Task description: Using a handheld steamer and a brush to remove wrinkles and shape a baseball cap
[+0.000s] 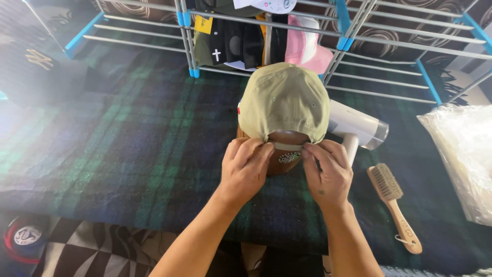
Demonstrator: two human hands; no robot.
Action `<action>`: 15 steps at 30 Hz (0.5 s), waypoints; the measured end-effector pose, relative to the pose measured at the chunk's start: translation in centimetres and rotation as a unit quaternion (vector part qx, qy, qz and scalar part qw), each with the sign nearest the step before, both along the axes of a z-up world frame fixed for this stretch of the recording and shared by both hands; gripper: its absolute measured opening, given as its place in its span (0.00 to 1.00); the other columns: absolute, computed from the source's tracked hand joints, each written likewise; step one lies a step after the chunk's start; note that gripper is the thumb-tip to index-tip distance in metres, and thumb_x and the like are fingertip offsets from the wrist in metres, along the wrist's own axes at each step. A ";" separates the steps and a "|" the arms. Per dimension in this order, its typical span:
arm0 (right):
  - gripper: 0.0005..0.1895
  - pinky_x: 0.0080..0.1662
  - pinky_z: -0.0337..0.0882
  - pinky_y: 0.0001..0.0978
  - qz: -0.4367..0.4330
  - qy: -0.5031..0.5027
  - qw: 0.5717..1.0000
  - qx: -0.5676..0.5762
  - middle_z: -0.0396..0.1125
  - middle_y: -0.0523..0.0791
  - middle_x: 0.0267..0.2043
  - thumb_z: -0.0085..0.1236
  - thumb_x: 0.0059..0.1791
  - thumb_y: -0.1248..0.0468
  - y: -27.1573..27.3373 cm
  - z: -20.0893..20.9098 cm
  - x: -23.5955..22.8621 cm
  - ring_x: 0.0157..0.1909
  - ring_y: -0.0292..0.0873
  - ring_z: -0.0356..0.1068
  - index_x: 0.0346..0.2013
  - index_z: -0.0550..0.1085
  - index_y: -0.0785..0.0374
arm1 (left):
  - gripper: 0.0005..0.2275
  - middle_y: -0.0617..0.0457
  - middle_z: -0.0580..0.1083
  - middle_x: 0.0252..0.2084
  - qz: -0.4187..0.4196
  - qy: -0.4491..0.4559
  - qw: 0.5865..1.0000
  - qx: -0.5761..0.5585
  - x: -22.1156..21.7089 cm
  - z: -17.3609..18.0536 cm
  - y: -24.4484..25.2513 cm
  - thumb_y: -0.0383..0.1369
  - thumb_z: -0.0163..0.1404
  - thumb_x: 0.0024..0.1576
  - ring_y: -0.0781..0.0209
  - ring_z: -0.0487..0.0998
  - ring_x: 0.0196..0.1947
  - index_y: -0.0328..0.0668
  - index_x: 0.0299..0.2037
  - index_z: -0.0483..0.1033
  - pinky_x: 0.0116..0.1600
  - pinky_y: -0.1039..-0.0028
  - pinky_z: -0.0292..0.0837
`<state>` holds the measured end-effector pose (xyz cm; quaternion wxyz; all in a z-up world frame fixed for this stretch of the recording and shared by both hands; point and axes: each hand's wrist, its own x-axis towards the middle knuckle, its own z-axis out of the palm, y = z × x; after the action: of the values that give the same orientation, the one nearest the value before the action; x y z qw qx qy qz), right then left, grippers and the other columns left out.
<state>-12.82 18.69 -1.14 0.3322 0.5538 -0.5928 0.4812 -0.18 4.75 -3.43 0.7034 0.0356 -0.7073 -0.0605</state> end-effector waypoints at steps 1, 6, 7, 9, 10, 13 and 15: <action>0.07 0.31 0.72 0.39 -0.003 0.006 1.000 0.001 0.70 0.53 0.38 0.65 0.49 0.75 -0.1 -0.1 0.0 0.39 0.53 0.73 0.42 0.81 0.71 | 0.05 0.47 0.74 0.39 0.012 -0.007 1.000 -0.008 0.0 -0.4 -0.2 0.28 0.55 0.59 0.52 0.72 0.30 0.41 0.41 0.83 0.35 0.65 0.73; 0.07 0.34 0.73 0.42 0.004 0.007 1.000 0.002 0.69 0.52 0.37 0.66 0.49 0.73 -0.3 -0.4 -0.4 0.39 0.54 0.73 0.41 0.81 0.70 | 0.05 0.47 0.72 0.34 0.017 -0.003 1.000 -0.019 0.2 -0.1 0.0 0.28 0.54 0.61 0.49 0.70 0.26 0.38 0.41 0.83 0.30 0.64 0.69; 0.07 0.35 0.73 0.42 0.003 0.001 1.000 0.007 0.69 0.52 0.37 0.66 0.49 0.73 -0.2 -0.5 -0.5 0.40 0.54 0.74 0.42 0.81 0.69 | 0.06 0.47 0.72 0.34 0.016 -0.010 1.000 -0.015 0.2 -0.2 0.0 0.28 0.54 0.60 0.49 0.70 0.26 0.39 0.44 0.83 0.31 0.64 0.69; 0.07 0.35 0.74 0.42 0.002 -0.005 1.000 0.013 0.69 0.51 0.37 0.66 0.49 0.73 -0.2 -0.4 -0.5 0.41 0.54 0.74 0.42 0.81 0.69 | 0.08 0.47 0.71 0.34 0.016 -0.017 1.000 -0.011 0.2 -0.1 -0.2 0.28 0.55 0.60 0.49 0.70 0.27 0.40 0.47 0.83 0.32 0.65 0.70; 0.06 0.35 0.73 0.42 0.009 -0.005 1.000 0.014 0.69 0.52 0.37 0.66 0.49 0.72 -0.2 -0.2 -0.5 0.39 0.55 0.73 0.41 0.81 0.68 | 0.08 0.48 0.70 0.33 0.011 -0.019 1.000 -0.012 0.2 0.0 -0.4 0.28 0.55 0.60 0.51 0.69 0.26 0.40 0.47 0.83 0.31 0.66 0.69; 0.05 0.35 0.73 0.42 0.014 -0.012 0.999 0.027 0.68 0.52 0.36 0.66 0.49 0.72 0.1 0.4 -0.4 0.38 0.55 0.73 0.40 0.81 0.68 | 0.06 0.51 0.68 0.31 -0.006 -0.036 0.999 -0.019 0.4 1.2 -0.7 0.30 0.54 0.61 0.52 0.68 0.26 0.41 0.45 0.82 0.32 0.67 0.67; 0.05 0.35 0.73 0.42 0.015 -0.020 0.999 0.037 0.68 0.51 0.36 0.66 0.50 0.71 0.2 0.7 -0.4 0.38 0.54 0.73 0.40 0.81 0.67 | 0.05 0.53 0.67 0.30 -0.014 -0.051 0.998 -0.026 0.9 1.6 -1.1 0.31 0.54 0.61 0.52 0.67 0.26 0.42 0.44 0.81 0.32 0.67 0.66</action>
<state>-13.17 18.85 -0.46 0.2921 0.5651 -0.6080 0.4750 0.71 3.68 -1.80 0.6663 0.0105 -0.7439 -0.0503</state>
